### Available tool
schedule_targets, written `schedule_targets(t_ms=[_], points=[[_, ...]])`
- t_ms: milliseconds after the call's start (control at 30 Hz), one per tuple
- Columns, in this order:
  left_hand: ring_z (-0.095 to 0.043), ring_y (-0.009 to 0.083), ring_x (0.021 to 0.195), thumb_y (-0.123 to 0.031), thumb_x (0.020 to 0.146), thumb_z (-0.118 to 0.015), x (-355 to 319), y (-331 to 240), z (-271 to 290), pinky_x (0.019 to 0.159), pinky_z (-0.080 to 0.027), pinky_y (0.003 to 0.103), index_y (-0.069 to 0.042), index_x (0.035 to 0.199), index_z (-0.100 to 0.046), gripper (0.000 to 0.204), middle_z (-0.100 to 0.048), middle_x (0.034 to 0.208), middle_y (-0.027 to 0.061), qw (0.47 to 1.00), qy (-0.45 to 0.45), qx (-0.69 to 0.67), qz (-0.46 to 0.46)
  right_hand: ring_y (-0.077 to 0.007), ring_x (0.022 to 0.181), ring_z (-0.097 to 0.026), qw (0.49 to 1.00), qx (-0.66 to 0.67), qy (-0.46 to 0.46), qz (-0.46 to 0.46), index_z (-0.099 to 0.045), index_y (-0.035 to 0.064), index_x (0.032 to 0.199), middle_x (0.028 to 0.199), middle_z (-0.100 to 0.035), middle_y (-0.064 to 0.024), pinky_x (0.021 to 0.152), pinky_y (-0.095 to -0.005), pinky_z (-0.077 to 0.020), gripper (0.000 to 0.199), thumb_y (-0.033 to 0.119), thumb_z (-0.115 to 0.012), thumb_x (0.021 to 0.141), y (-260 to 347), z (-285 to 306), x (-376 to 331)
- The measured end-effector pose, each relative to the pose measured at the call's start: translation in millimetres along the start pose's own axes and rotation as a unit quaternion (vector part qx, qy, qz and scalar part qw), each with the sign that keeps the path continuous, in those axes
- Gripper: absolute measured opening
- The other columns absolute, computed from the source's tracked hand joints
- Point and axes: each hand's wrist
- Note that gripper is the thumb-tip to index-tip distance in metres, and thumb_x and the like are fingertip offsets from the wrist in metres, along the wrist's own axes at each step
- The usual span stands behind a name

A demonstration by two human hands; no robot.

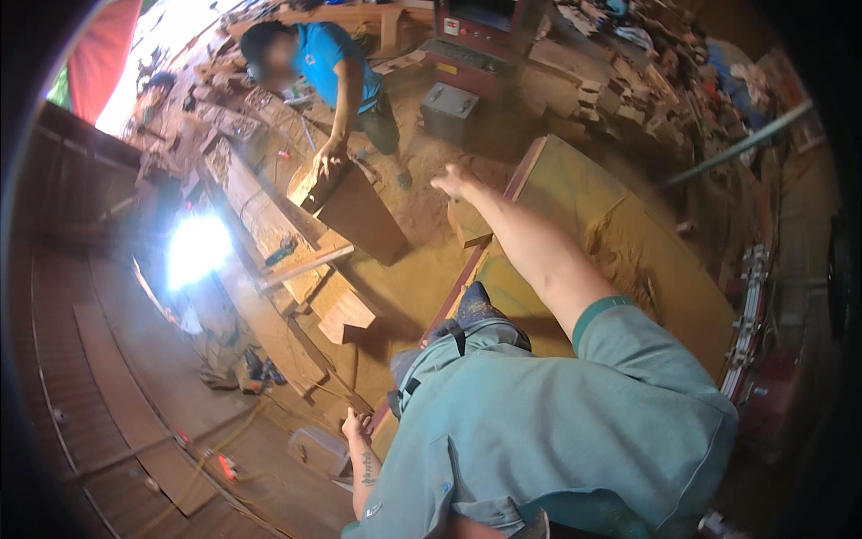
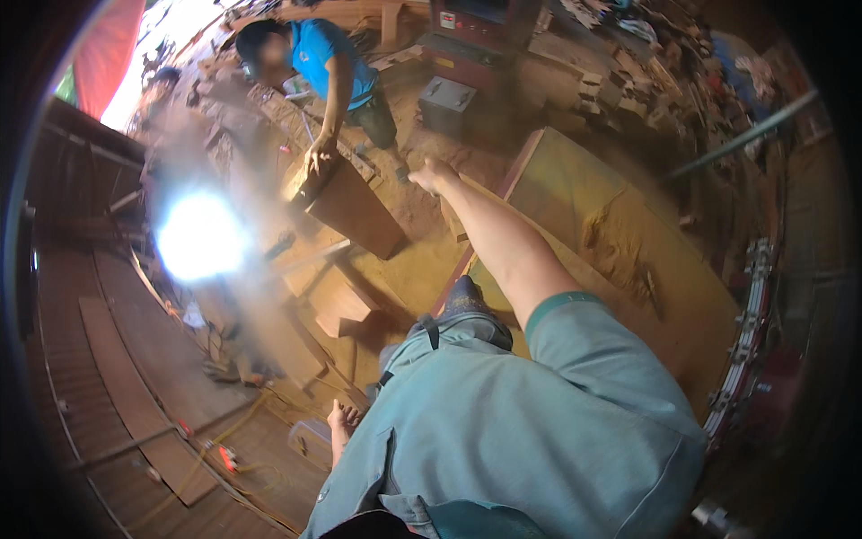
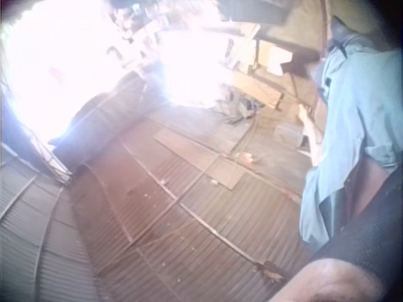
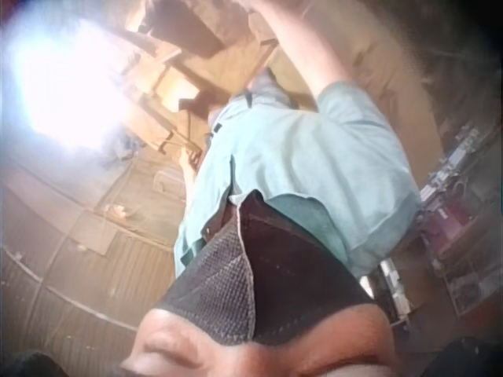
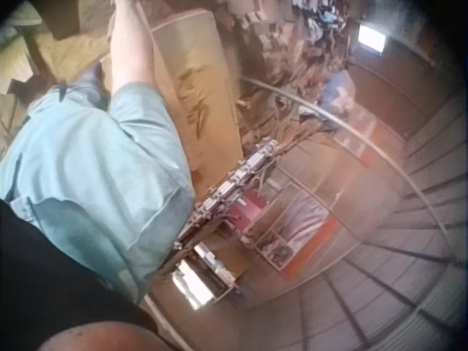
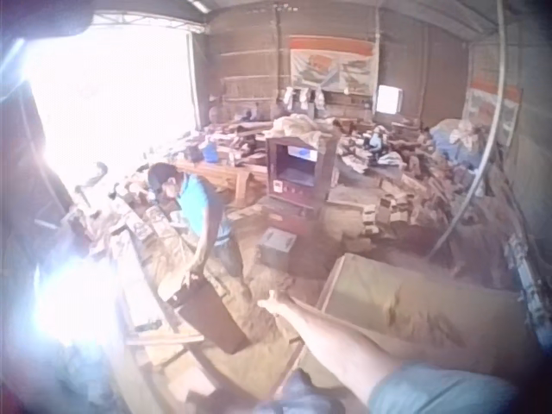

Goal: The person clears sawdust from a large flat work surface by hand, then uses a handheld air blower to remove remaining dust. They move aside wooden pieces and wipe the surface repeatedly to prepare it for further work.

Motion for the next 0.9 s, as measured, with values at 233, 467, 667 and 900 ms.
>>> schedule_targets(t_ms=[233, 467, 667, 900], points=[[-0.061, 0.0197, 0.074, -0.046, 0.091, -0.056, -27, 65, -31, 0.051, -0.040, 0.031, -0.007, 0.121, -0.056, 0.050, -0.063, 0.102, 0.0092, 0.999, -0.026, -0.037, -0.030, -0.0259, 0.078, -0.062, 0.975, 0.113, 0.026, -0.190, -0.064, 0.0044, 0.102, 0.094, -0.064, -0.0153, 0.066, -0.0403, -0.0508, 0.038, 0.037, -0.067, 0.082, -248, -85, -109], [-0.051, 0.0106, 0.050, -0.042, 0.091, -0.059, -76, 42, -72, 0.038, -0.031, 0.025, -0.007, 0.082, -0.061, 0.036, -0.051, 0.065, -0.0004, 0.996, -0.070, -0.044, -0.043, -0.0269, 0.053, -0.062, 0.912, 0.084, 0.092, -0.392, -0.060, 0.0014, 0.105, 0.074, -0.064, -0.0125, 0.047, -0.0387, -0.0457, 0.036, 0.028, -0.065, 0.082, -353, -34, -209], [-0.054, 0.0109, 0.057, -0.041, 0.091, -0.060, -52, 7, -72, 0.046, -0.038, 0.026, -0.004, 0.092, -0.065, 0.037, -0.056, 0.071, 0.0007, 0.994, -0.065, -0.010, -0.091, -0.0211, 0.060, -0.063, 0.923, 0.273, -0.025, -0.268, -0.056, 0.0065, 0.110, 0.079, -0.064, -0.0082, 0.050, -0.0350, -0.0470, 0.035, 0.032, -0.062, 0.087, -291, 12, -147], [-0.059, 0.0133, 0.066, -0.041, 0.090, -0.061, -34, -33, -96, 0.057, -0.046, 0.027, 0.000, 0.109, -0.065, 0.045, -0.064, 0.086, 0.0055, 0.984, -0.004, -0.061, -0.166, -0.0185, 0.061, -0.064, 0.964, 0.224, 0.027, -0.143, -0.056, 0.0084, 0.112, 0.079, -0.065, -0.0077, 0.050, -0.0299, -0.0468, 0.033, 0.032, -0.062, 0.089, -215, 2, -132]])
Point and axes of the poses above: each hand's wrist, its own x-axis towards the middle knuckle, its own z-axis out of the back of the hand, y = z × x
